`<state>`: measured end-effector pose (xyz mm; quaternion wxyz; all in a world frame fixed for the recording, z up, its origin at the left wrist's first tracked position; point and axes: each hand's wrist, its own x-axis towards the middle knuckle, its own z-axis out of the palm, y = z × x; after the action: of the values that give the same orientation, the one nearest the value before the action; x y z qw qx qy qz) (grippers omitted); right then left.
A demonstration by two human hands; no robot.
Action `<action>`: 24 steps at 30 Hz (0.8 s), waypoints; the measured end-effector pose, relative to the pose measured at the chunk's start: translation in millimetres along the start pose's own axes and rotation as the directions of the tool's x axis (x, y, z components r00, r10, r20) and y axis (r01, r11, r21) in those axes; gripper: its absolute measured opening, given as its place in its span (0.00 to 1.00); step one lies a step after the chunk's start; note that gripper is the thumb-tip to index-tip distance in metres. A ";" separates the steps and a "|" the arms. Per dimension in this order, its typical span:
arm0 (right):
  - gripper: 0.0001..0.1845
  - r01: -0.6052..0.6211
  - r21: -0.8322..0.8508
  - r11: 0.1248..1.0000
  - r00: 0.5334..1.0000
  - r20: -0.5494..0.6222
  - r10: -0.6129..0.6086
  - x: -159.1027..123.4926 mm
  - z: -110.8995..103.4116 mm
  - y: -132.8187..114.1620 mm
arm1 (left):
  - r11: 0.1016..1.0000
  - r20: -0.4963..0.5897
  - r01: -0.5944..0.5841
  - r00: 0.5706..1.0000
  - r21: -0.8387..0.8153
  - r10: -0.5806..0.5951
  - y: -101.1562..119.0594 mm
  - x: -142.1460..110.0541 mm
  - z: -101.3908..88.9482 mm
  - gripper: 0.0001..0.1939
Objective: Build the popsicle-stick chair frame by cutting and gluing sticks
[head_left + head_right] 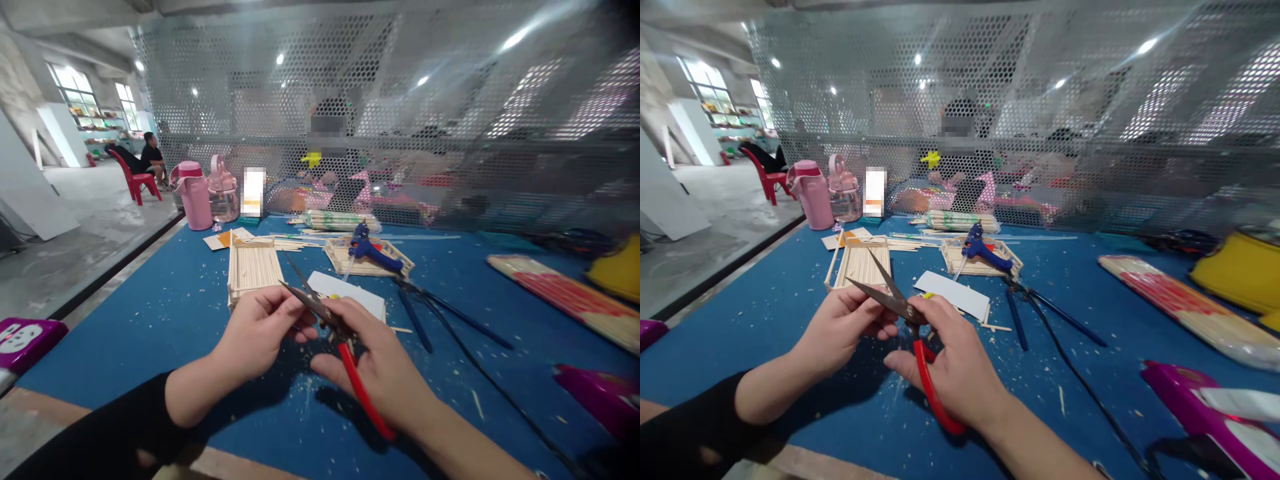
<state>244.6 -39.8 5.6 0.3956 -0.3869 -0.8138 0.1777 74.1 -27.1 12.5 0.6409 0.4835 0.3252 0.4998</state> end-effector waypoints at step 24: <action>0.33 0.150 -0.110 0.983 0.988 0.040 -0.146 -5.8 -3.8 0.4 | 0.969 0.204 -0.160 0.972 0.190 0.120 4.7 -4.1 -6.5 0.12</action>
<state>250.0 -44.1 4.8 0.3724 -0.3443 -0.8551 0.1078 65.5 -29.0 14.6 0.5789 0.6144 0.2767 0.4591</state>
